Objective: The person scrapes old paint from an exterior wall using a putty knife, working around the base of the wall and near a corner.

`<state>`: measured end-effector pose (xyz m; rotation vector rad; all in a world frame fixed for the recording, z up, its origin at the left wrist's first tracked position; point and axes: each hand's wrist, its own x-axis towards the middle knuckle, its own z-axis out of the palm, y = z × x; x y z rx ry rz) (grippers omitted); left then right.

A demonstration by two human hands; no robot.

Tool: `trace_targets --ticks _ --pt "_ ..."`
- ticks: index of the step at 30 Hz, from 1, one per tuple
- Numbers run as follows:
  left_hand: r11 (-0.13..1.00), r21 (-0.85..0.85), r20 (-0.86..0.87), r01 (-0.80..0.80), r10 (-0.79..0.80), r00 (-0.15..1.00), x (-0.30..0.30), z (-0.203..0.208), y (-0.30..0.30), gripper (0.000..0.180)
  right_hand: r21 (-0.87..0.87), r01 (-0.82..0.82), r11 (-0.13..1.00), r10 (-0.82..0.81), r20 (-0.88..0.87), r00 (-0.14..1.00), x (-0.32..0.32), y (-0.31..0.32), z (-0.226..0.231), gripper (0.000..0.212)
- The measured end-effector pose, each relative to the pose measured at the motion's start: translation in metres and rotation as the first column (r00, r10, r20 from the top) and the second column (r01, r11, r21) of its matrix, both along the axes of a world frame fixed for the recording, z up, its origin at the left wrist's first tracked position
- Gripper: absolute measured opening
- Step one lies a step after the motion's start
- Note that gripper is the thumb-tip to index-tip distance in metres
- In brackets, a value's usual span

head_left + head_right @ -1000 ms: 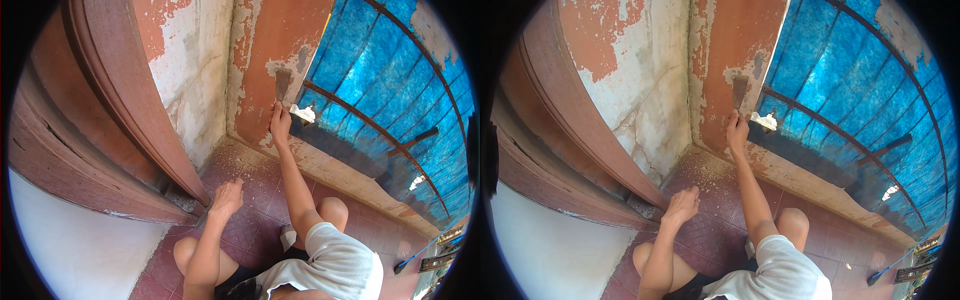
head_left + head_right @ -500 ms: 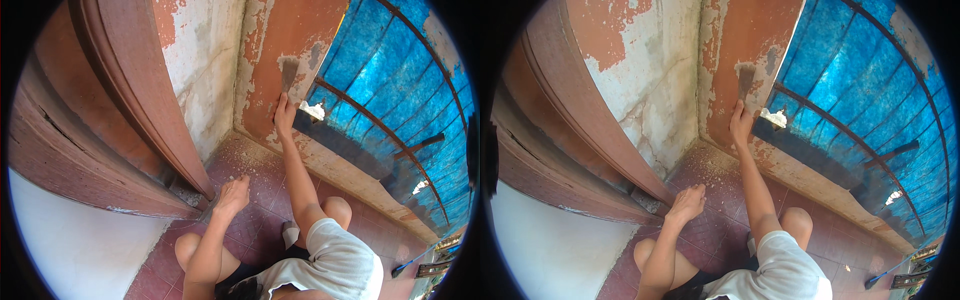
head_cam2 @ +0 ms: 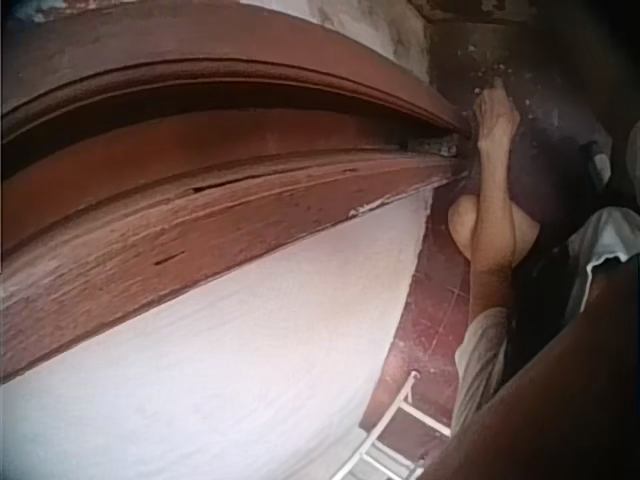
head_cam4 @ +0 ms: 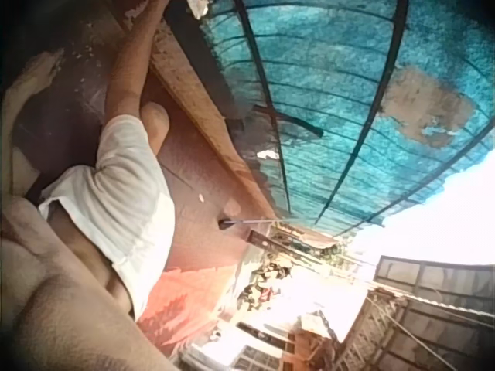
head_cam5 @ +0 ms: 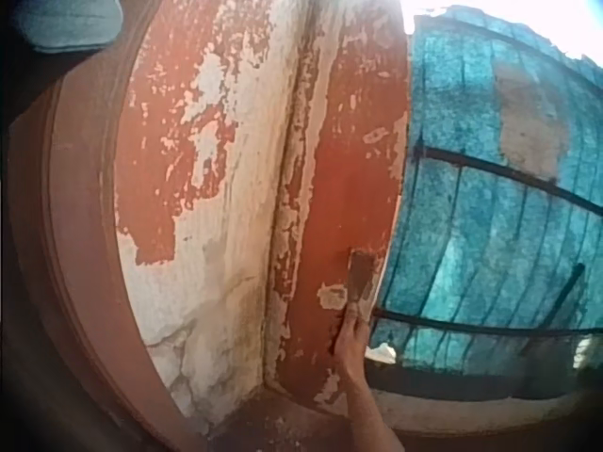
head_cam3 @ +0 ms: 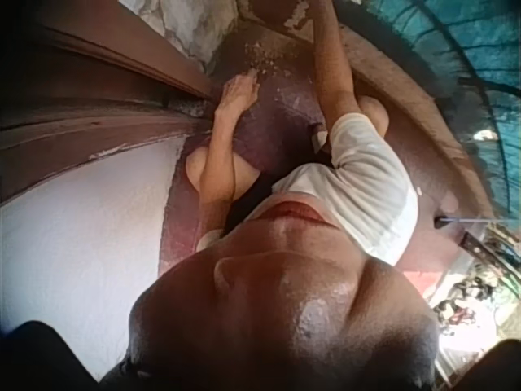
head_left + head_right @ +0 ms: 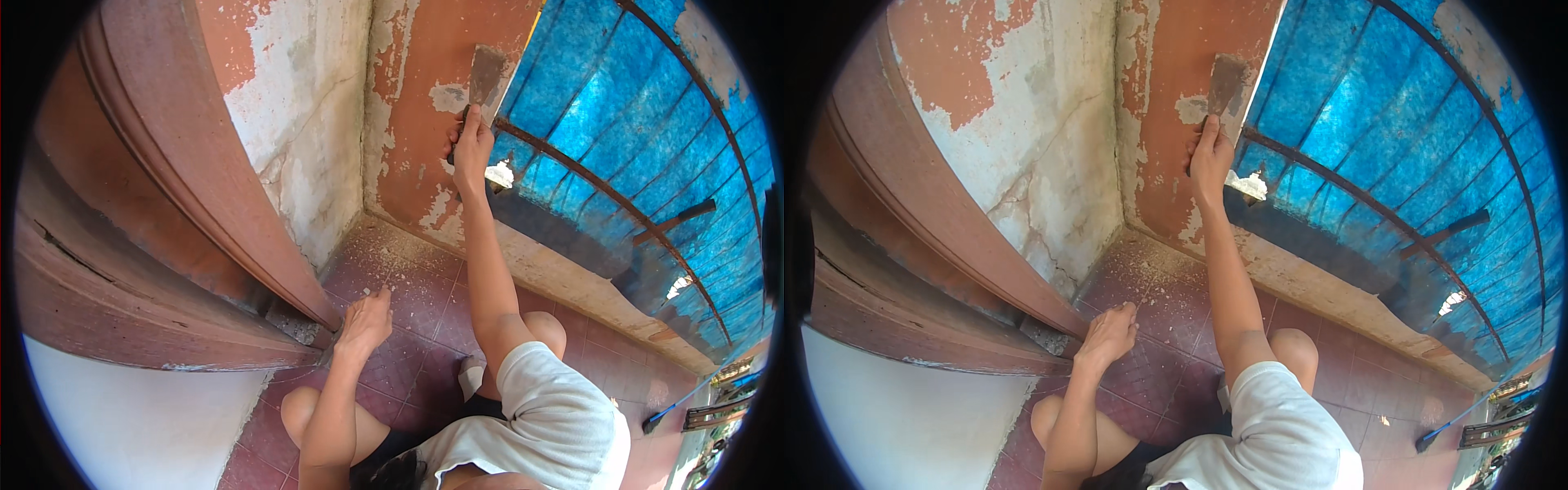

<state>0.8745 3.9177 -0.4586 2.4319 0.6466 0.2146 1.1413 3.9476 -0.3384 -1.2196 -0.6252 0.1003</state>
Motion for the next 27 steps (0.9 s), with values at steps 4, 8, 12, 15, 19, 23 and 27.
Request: trace_targets --ticks 4,8,12,15,19,23,27 --pt "0.999 0.002 -0.022 -0.041 0.041 0.999 -0.001 0.006 0.004 0.014 0.041 0.049 0.998 -0.051 0.049 0.997 -0.002 -0.005 -0.031 0.047" --pt "1.0 0.013 -0.029 -0.016 0.016 0.999 0.005 0.004 0.001 0.014 -0.024 0.08 0.997 -0.08 -0.003 0.997 0.003 -0.011 -0.02 0.047" --pt "1.0 -0.002 -0.025 -0.006 0.006 1.0 0.004 0.003 0.0 0.014 0.112 -0.019 0.993 0.022 -0.021 1.0 -0.004 -0.008 -0.006 0.047" --pt "1.0 0.008 -0.055 -0.018 0.018 0.998 0.006 0.007 0.0 0.014 0.011 0.012 1.0 -0.011 -0.086 0.996 0.001 -0.016 -0.039 0.047" --pt "1.0 0.019 -0.025 -0.013 0.013 1.0 0.004 0.008 -0.004 0.013 0.065 0.009 0.998 -0.008 -0.025 1.0 0.001 -0.015 -0.01 0.046" --pt "1.0 0.009 -0.027 -0.02 0.02 0.999 0.001 0.006 -0.003 0.013 0.039 0.009 0.999 -0.007 -0.048 0.999 -0.003 -0.015 -0.023 0.046" --pt "0.999 0.031 -0.029 -0.012 0.013 0.999 0.002 0.007 -0.005 0.014 0.013 0.005 1.0 -0.004 -0.028 1.0 0.008 -0.021 -0.017 0.045"
